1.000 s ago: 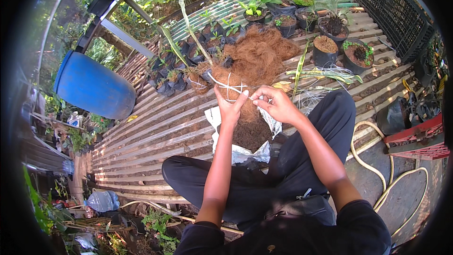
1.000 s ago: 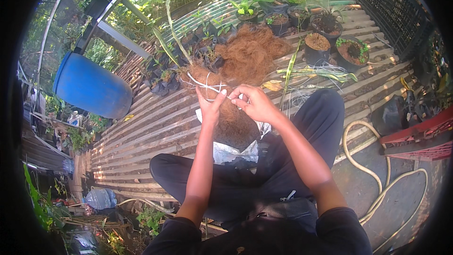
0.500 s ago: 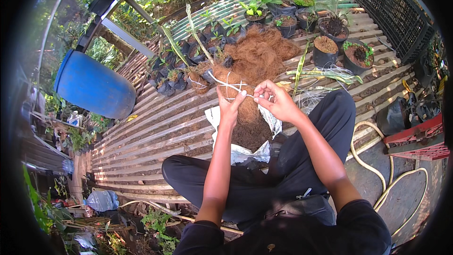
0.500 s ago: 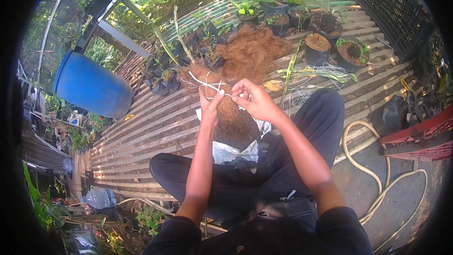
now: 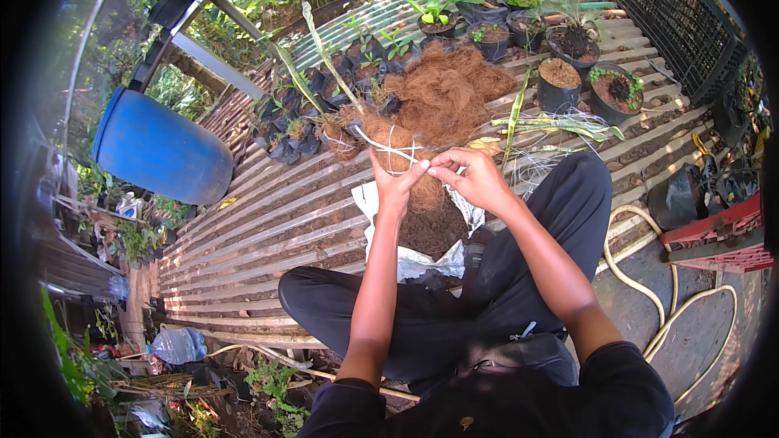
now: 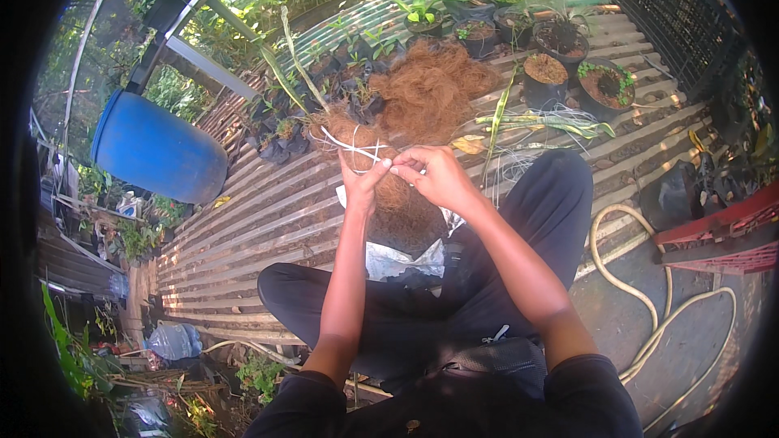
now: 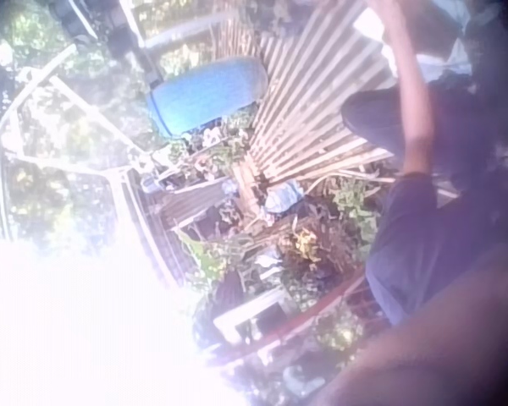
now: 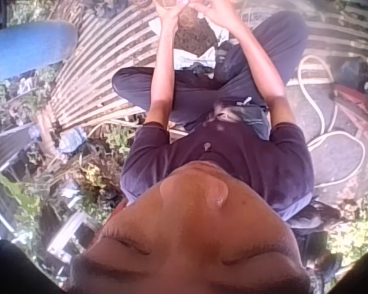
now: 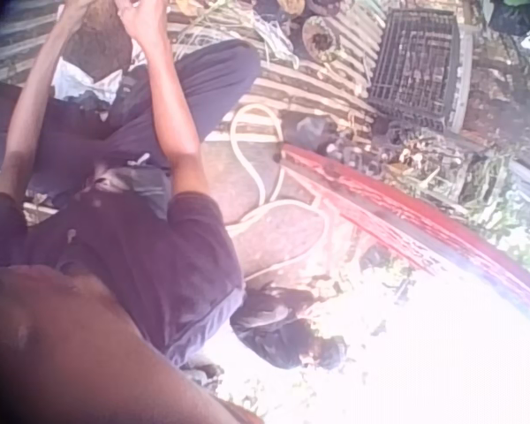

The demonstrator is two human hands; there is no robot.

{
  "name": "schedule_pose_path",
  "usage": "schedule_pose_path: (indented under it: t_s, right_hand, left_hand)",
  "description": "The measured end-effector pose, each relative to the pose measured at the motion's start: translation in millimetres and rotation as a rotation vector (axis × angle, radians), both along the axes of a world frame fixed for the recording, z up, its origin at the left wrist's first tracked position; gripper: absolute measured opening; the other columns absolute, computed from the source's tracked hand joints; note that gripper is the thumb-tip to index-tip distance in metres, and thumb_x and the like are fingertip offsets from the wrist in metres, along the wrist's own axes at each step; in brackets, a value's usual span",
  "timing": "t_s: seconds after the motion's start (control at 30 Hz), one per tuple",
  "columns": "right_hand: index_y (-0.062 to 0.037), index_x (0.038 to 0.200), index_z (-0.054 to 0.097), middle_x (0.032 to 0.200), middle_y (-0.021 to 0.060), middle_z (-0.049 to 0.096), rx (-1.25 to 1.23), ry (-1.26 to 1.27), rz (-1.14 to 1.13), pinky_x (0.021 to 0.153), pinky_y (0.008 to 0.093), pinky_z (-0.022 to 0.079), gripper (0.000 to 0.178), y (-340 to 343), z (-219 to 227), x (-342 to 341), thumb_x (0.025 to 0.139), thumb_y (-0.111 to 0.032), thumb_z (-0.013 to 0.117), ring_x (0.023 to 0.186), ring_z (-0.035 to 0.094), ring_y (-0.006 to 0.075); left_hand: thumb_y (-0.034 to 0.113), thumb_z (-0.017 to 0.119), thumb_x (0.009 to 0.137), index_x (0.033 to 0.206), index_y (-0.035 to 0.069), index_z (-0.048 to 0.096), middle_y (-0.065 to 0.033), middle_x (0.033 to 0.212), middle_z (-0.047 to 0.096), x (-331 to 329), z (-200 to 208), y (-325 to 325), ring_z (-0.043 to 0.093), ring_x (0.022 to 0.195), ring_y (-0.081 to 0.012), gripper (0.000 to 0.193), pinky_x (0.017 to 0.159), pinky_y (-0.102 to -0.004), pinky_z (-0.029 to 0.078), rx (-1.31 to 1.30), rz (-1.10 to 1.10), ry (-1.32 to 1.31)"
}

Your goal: The person sits on a corrugated metal floor and ties a plant's root ball with white string. They then pick up a plant cutting and pack soil around its base by hand, preparing it for planting.

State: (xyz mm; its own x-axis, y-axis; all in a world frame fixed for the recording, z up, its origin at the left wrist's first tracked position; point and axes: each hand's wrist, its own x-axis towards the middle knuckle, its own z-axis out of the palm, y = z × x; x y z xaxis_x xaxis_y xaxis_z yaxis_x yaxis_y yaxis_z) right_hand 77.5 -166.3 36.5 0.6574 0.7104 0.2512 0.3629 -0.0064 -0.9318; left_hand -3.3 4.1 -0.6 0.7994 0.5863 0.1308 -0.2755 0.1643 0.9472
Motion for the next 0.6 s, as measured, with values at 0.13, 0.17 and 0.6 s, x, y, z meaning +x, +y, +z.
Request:
schedule_pose_path:
  t_s: [0.13,0.17,0.6]
  right_hand:
    - [0.0004,0.097,0.07,0.082,0.011,0.071,-0.062,0.213,0.049,0.067,0.0333,0.053,0.018,2.6,-3.8,4.7,0.089,-0.015,0.07,0.07,0.067,0.0197]
    - [0.0001,0.097,0.07,0.081,0.0107,0.071,-0.096,0.25,0.054,0.067,0.0334,0.053,0.018,2.9,-3.0,5.4,0.088,-0.015,0.07,0.07,0.066,0.0195]
    - [-0.0016,0.095,0.055,0.093,0.0143,0.059,-0.016,-0.207,-0.011,0.077,0.0426,0.047,0.012,-5.9,31.3,-9.5,0.088,-0.005,0.063,0.091,0.06,0.0373]
  left_hand:
    - [0.006,0.09,0.067,0.145,0.003,0.024,-0.0119,0.125,0.054,0.0,-2.1,-1.8,0.059,0.11,-0.0216,0.103,0.095,-0.0359,0.051,0.031,-0.013,0.02]
    - [0.006,0.09,0.066,0.146,0.003,0.023,-0.0119,0.125,0.053,-0.6,-3.0,-1.7,0.059,0.11,-0.0217,0.104,0.095,-0.0361,0.05,0.033,-0.019,0.016]
    - [0.029,0.075,0.09,0.156,0.0,0.003,-0.0195,0.145,0.04,2.4,-11.2,-1.0,0.047,0.129,-0.0247,0.102,0.109,-0.0376,0.039,-0.054,-0.033,0.07]
